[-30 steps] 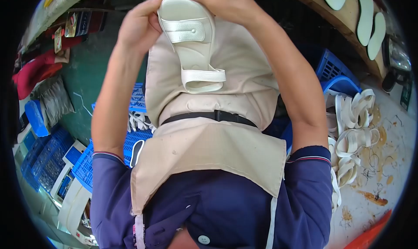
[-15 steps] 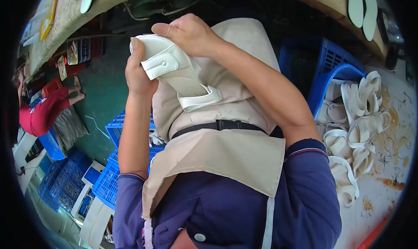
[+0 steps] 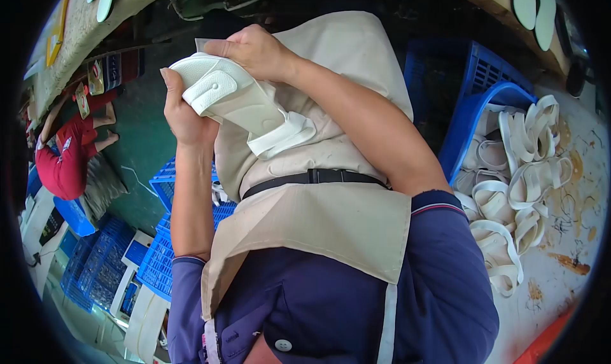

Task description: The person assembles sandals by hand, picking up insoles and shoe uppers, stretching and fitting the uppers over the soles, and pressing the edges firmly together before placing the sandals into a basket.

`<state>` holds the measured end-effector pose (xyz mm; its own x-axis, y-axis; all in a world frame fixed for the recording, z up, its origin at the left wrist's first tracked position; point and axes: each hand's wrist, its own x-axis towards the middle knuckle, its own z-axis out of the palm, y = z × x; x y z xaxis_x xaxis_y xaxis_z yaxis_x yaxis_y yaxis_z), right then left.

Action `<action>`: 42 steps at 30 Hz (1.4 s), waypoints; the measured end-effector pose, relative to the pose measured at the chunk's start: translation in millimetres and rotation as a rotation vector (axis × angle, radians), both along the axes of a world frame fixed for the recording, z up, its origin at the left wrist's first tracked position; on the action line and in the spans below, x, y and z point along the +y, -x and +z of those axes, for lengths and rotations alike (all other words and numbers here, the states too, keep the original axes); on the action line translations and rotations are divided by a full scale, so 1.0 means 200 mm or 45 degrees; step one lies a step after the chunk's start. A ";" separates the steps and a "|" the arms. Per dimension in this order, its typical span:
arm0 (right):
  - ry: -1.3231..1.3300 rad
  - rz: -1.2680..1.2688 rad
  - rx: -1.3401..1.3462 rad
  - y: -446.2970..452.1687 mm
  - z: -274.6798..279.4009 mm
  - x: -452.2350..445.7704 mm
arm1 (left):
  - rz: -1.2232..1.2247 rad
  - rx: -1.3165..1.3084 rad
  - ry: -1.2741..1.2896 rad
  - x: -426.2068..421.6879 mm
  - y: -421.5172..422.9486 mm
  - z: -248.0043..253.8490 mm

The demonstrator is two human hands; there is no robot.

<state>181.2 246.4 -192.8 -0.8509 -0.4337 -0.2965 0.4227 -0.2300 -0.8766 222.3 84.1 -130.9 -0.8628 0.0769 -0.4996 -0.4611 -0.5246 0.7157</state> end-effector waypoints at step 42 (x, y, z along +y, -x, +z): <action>-0.131 0.279 0.035 -0.27 -0.06 -0.04 | 0.254 0.188 -0.426 -0.19 -0.21 -0.23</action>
